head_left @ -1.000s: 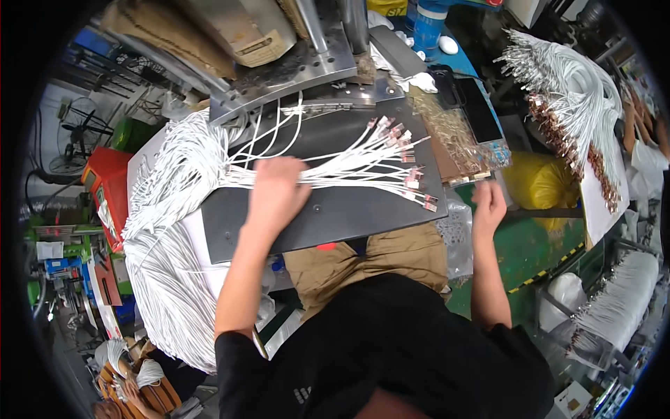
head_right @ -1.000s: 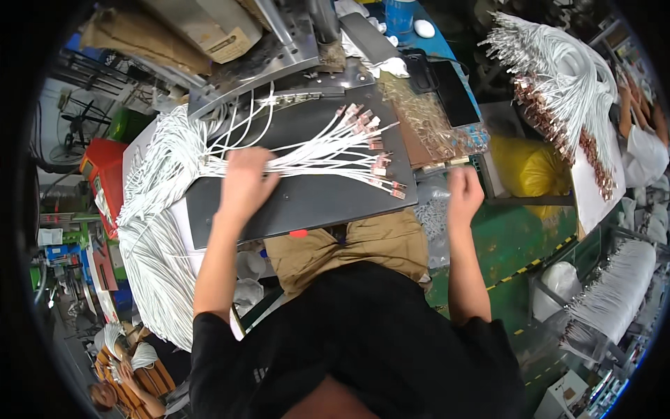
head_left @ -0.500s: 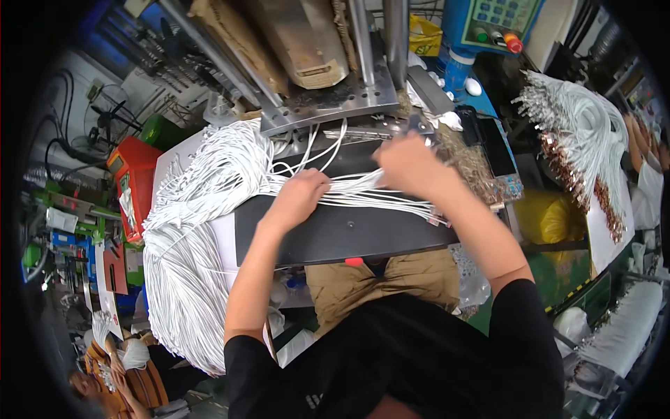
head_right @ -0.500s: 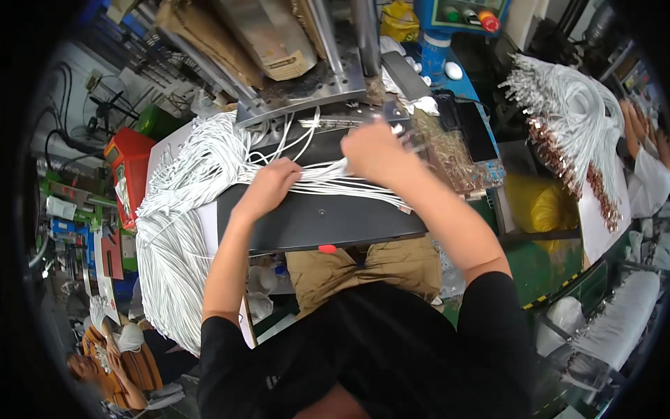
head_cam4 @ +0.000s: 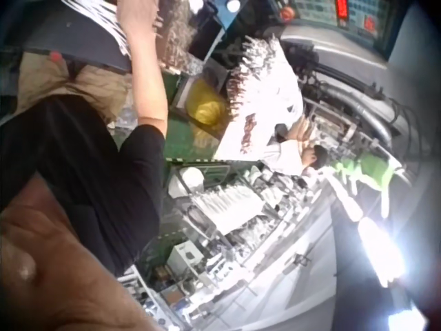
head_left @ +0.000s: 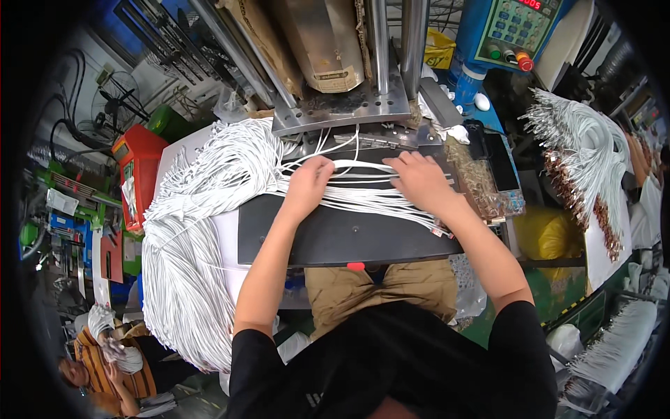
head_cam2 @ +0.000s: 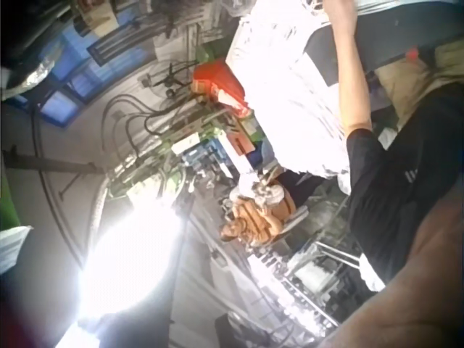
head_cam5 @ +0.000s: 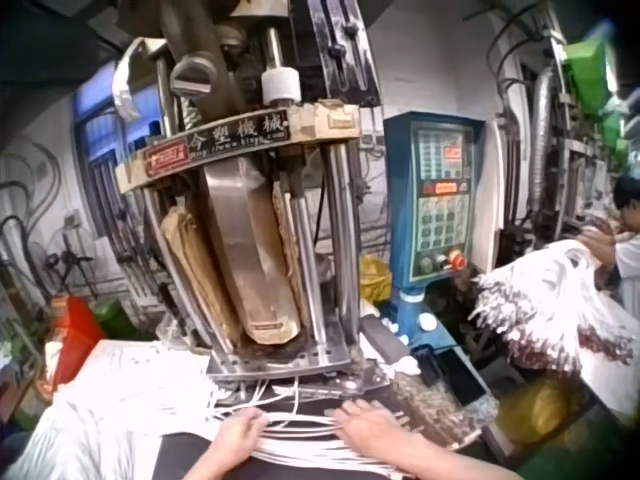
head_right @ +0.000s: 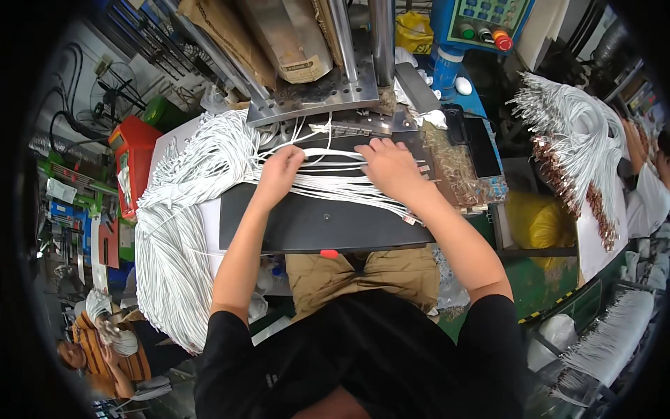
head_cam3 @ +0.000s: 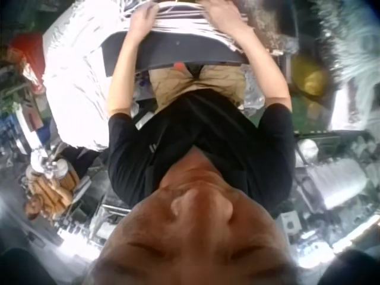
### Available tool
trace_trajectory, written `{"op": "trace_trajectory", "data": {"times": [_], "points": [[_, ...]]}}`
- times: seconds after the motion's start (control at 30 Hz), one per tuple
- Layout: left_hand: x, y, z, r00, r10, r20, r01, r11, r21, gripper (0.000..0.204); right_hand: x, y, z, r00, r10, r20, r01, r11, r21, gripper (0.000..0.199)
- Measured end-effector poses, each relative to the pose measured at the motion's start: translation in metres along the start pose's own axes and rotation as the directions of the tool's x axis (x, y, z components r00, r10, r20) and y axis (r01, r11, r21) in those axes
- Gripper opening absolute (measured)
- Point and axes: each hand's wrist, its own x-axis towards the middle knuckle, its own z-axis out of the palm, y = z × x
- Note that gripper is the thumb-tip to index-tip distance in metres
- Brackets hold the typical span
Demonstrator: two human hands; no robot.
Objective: Arranging and organizing bundles of white wires onto a fixture at a manual assembly station.
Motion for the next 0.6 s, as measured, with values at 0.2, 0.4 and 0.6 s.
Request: {"op": "trace_trajectory", "data": {"times": [0.2,0.4,0.6], "points": [[-0.003,0.030,0.007,0.992,0.083,0.097,-0.090,0.993,0.077,0.028,0.007,-0.022,-0.011,1.000,-0.022,-0.005,0.023,0.969,0.247,0.028],[0.010,0.065,-0.013,0.947,-0.217,0.237,0.228,0.973,-0.019,0.034,0.006,0.007,-0.023,0.997,0.073,-0.012,-0.071,0.985,0.155,0.031],[-0.033,0.084,0.029,0.579,-0.068,0.813,0.732,0.482,-0.481,0.035,-0.007,-0.010,-0.016,0.986,0.049,-0.157,0.025,0.900,0.435,0.031]]}}
